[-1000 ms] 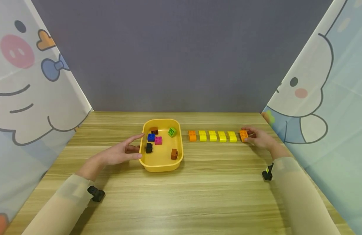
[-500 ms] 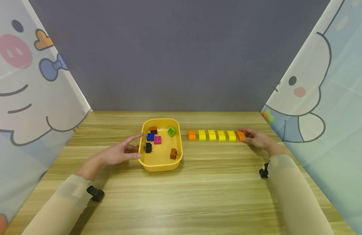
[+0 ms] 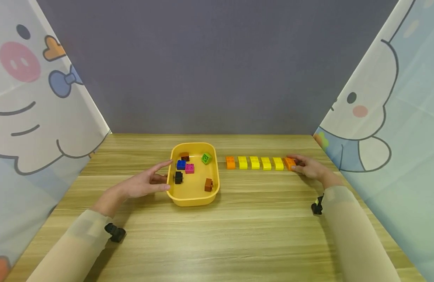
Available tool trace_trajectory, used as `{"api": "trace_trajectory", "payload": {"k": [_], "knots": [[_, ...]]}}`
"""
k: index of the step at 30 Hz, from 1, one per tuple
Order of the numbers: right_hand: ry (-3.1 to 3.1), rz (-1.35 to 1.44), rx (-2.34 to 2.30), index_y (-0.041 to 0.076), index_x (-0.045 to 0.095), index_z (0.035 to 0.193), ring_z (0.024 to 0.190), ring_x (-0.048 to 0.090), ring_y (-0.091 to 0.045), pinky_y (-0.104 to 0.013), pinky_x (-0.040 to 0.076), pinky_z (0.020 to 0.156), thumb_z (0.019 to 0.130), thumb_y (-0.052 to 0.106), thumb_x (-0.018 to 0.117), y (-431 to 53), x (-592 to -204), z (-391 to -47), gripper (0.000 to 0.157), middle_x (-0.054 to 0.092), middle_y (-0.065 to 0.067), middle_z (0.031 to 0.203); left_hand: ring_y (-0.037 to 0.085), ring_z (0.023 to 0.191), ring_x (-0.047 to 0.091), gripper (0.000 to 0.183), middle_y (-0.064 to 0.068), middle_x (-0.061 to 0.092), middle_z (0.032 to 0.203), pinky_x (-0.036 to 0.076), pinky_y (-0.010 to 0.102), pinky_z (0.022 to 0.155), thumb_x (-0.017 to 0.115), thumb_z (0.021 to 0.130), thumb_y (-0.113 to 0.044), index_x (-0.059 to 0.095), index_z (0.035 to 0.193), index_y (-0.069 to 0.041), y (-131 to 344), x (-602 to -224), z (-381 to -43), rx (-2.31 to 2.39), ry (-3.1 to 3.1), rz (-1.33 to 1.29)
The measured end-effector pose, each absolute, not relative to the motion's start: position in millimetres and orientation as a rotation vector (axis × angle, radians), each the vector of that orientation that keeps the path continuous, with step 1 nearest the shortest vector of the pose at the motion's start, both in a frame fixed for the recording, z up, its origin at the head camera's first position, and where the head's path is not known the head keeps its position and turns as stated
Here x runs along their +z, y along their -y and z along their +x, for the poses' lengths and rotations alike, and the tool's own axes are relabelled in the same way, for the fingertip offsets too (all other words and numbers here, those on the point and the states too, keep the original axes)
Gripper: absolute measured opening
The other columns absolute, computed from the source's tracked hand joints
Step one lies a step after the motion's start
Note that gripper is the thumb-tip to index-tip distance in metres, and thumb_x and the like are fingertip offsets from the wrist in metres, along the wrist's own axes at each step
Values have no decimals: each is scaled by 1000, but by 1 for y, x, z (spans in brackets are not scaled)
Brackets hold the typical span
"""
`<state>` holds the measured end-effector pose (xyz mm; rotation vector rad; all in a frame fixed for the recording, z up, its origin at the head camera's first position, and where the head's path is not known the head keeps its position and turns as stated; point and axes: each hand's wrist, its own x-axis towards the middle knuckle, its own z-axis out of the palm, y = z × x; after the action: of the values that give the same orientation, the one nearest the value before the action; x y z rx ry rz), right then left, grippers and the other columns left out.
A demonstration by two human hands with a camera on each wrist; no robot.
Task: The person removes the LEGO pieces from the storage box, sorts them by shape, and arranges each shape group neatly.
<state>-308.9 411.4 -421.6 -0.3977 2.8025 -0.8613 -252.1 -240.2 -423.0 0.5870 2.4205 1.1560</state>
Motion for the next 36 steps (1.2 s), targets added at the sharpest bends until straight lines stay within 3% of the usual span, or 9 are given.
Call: {"api": "trace_trajectory", "payload": {"k": [9, 16, 21, 24, 30, 36], "knots": [[-2764, -368, -900, -3, 40, 166, 127, 60, -47, -58, 50, 105, 115, 19, 60, -412, -420, -308, 59, 56, -35, 144, 53, 151, 52, 96, 32, 50, 164, 48, 68, 119, 74, 106, -45, 12, 178, -28, 238, -422, -251, 1169, -2417, 572], [-2763, -380, -909, -3, 41, 165, 126, 60, -46, -58, 50, 105, 115, 18, 60, -412, -421, -308, 58, 56, -34, 143, 53, 151, 51, 97, 33, 49, 164, 47, 69, 119, 73, 106, -45, 10, 178, -27, 238, -422, -250, 1159, -2416, 582], [-2767, -374, -904, -2, 41, 165, 126, 60, -49, -59, 50, 105, 115, 20, 61, -412, -420, -307, 58, 56, -36, 145, 53, 152, 50, 96, 32, 49, 165, 47, 70, 120, 74, 106, -46, 12, 178, -32, 239, -423, -251, 1155, -2419, 560], [-2771, -353, -915, 0, 38, 167, 130, 60, -52, -55, 52, 104, 115, 21, 60, -414, -419, -306, 60, 54, -38, 147, 52, 152, 51, 95, 31, 49, 165, 47, 69, 120, 74, 105, -46, 13, 177, -35, 239, -422, -251, 1157, -2417, 548], [-2802, -335, -1050, 2, 33, 170, 126, 60, -43, -29, 56, 90, 118, 20, 52, -424, -418, -306, 59, 52, -35, 147, 52, 151, 52, 95, 32, 50, 164, 48, 69, 119, 74, 106, -46, 12, 178, -33, 239, -423, -253, 1157, -2417, 566], [-2944, -367, -1123, 5, 47, 165, 106, 64, -28, -28, 59, 82, 117, 22, 54, -411, -399, -306, 51, 59, -25, 139, 52, 151, 52, 95, 32, 50, 164, 48, 68, 119, 73, 106, -45, 13, 178, -33, 239, -423, -252, 1157, -2419, 557]]}}
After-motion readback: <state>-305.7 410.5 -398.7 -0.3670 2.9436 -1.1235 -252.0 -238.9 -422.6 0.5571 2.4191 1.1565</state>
